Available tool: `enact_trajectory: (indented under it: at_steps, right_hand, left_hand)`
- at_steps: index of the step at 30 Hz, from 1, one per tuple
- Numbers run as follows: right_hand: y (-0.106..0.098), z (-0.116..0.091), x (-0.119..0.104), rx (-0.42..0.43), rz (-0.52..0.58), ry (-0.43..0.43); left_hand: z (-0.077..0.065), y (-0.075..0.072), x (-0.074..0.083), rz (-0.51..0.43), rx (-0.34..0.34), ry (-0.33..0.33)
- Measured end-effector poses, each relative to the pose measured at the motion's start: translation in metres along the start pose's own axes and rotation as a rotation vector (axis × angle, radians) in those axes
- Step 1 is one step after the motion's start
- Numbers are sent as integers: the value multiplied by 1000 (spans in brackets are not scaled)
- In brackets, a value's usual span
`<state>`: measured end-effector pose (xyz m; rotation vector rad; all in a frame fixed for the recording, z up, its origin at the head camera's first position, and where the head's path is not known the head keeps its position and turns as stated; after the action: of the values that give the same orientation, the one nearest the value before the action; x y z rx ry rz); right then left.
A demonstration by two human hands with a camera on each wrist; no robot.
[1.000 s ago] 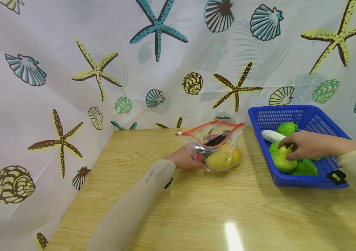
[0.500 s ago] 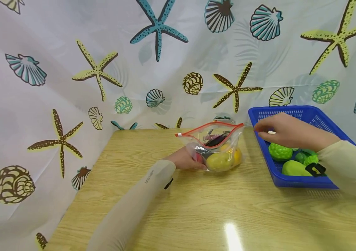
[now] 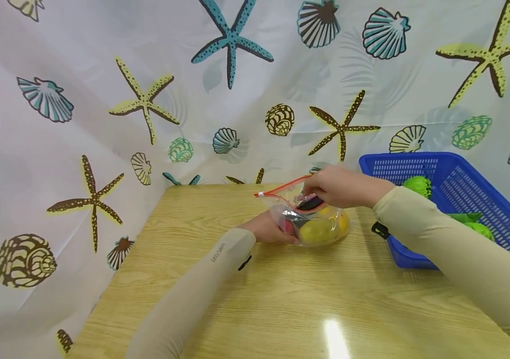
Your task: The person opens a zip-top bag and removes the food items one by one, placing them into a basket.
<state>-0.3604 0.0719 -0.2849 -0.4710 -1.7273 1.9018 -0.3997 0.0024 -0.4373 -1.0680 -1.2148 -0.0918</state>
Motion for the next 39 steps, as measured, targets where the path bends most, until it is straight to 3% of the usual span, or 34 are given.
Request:
enact_trajectory:
  at_steps: [9, 14, 20, 22, 28, 39]
  right_hand:
    - [47, 6, 8, -320, 80, 62]
    - [60, 5, 0, -416, 75, 31]
    - [74, 0, -3, -546, 103, 116]
    - [79, -1, -3, -584, 99, 129]
    - [99, -3, -9, -653, 32, 107]
    - [94, -7, -16, -624, 49, 60]
  left_hand:
    - [1, 2, 6, 25, 1, 62]
    - [0, -1, 4, 36, 12, 20]
    - [-3, -1, 7, 3, 0, 19]
    - [-4, -1, 6, 33, 5, -6]
    - [-11, -4, -6, 159, 39, -195]
    - [-9, -5, -11, 161, 58, -183]
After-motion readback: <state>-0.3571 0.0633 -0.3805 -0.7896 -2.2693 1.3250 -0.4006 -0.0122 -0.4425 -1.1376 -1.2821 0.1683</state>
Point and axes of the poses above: each hand's wrist, its own z-axis towards the middle knuckle, its own y-axis out of the palm, x = y × z, the point moved 10 cm from there along z, towards the middle knuckle, and after that the axes turned 13 degrees about -z, right-handed, at the moved point
